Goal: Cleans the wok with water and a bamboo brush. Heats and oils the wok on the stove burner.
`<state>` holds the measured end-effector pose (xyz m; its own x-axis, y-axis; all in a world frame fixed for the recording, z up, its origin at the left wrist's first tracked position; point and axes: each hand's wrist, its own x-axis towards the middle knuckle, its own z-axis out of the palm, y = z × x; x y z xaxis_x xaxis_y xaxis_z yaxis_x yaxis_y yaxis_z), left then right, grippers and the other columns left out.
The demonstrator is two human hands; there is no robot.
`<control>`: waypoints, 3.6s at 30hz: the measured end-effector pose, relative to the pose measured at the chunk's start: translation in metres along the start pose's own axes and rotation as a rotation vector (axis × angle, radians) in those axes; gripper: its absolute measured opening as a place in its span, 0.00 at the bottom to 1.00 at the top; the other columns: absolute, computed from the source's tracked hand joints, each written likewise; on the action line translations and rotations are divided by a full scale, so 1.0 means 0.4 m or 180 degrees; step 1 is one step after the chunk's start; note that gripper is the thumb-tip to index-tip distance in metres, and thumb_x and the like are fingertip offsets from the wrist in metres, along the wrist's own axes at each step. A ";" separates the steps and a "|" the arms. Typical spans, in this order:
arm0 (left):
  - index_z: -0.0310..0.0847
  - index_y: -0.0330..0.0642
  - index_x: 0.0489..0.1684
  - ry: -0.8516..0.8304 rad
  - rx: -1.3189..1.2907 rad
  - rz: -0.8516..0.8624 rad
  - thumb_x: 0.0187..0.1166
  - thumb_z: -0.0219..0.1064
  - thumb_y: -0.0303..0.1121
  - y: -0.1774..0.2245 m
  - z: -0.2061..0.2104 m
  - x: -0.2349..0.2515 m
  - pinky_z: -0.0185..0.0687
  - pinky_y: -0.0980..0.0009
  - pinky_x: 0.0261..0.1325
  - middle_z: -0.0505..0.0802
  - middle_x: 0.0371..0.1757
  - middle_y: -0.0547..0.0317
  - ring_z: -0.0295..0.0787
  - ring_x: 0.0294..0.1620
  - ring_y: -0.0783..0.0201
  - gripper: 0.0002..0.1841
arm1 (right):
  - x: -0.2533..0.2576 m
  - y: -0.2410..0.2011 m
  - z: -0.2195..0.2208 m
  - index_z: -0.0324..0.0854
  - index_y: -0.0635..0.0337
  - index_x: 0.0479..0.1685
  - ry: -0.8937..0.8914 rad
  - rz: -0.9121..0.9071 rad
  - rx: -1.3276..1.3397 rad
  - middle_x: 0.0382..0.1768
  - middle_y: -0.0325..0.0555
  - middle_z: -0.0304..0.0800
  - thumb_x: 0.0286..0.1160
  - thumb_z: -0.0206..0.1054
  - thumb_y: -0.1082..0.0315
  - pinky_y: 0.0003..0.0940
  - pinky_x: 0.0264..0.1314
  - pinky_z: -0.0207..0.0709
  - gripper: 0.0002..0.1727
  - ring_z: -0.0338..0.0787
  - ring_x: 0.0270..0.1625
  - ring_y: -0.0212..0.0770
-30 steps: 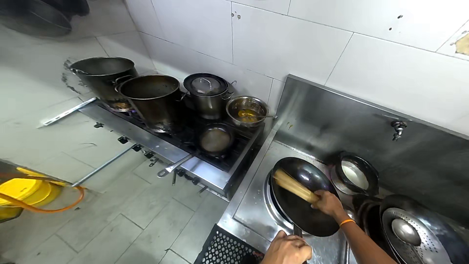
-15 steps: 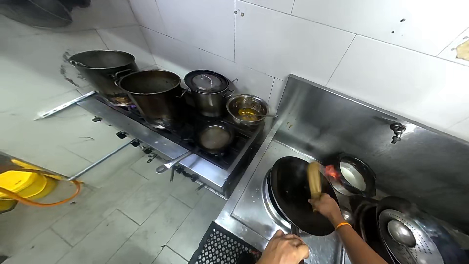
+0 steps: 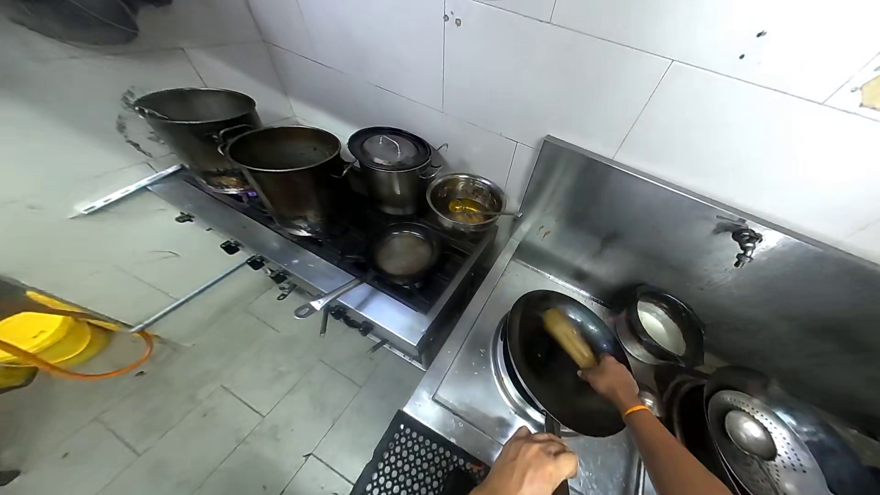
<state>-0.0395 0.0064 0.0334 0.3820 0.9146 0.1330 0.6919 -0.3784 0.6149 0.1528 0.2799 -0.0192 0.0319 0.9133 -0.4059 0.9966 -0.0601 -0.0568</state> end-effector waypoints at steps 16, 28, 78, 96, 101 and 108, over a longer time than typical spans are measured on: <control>0.84 0.59 0.54 -0.0121 -0.0048 0.0030 0.70 0.70 0.57 -0.007 0.005 -0.004 0.83 0.55 0.69 0.91 0.65 0.74 0.79 0.78 0.69 0.20 | -0.035 0.092 -0.082 0.91 0.51 0.42 -0.1850 -0.0831 0.0003 0.38 0.48 0.96 0.38 0.88 0.43 0.59 0.44 0.88 0.31 0.95 0.40 0.49; 0.85 0.59 0.52 -0.0028 -0.0074 0.0059 0.72 0.70 0.55 -0.012 0.006 -0.005 0.83 0.57 0.72 0.92 0.64 0.74 0.79 0.78 0.70 0.17 | -0.031 0.074 -0.059 0.84 0.50 0.59 -0.1155 -0.0271 0.0335 0.42 0.51 0.95 0.45 0.82 0.50 0.58 0.40 0.90 0.34 0.95 0.40 0.53; 0.86 0.57 0.50 0.0078 -0.0132 0.0118 0.71 0.68 0.57 -0.027 0.020 -0.012 0.81 0.60 0.75 0.93 0.62 0.73 0.80 0.78 0.69 0.18 | -0.118 0.104 -0.182 0.79 0.59 0.58 -0.0134 0.0148 -0.1452 0.51 0.59 0.92 0.54 0.69 0.37 0.68 0.48 0.84 0.38 0.93 0.53 0.61; 0.87 0.57 0.50 0.0053 -0.0113 0.0094 0.71 0.69 0.54 -0.033 0.023 -0.008 0.79 0.62 0.78 0.92 0.63 0.74 0.79 0.79 0.70 0.17 | -0.117 0.158 -0.211 0.86 0.46 0.61 -0.1823 -0.0339 0.0004 0.39 0.51 0.95 0.56 0.83 0.46 0.58 0.36 0.90 0.30 0.95 0.34 0.53; 0.87 0.57 0.51 0.0093 -0.0109 0.0123 0.70 0.70 0.53 -0.032 0.018 -0.011 0.77 0.64 0.80 0.93 0.62 0.75 0.78 0.79 0.71 0.17 | -0.080 0.171 -0.240 0.67 0.59 0.75 0.0779 0.0407 -0.0837 0.49 0.57 0.92 0.64 0.66 0.42 0.63 0.49 0.87 0.41 0.95 0.53 0.60; 0.86 0.56 0.49 -0.0010 -0.0144 0.0163 0.71 0.71 0.51 -0.031 0.005 -0.017 0.76 0.64 0.81 0.92 0.62 0.74 0.77 0.79 0.71 0.15 | -0.177 0.215 -0.326 0.84 0.40 0.71 -0.1706 -0.0477 0.0982 0.43 0.52 0.96 0.59 0.85 0.45 0.51 0.35 0.92 0.35 0.95 0.31 0.51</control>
<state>-0.0495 0.0047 0.0233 0.4180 0.8937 0.1629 0.6430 -0.4177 0.6419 0.2463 0.2625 0.1237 -0.2285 0.5973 -0.7688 0.9169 -0.1335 -0.3762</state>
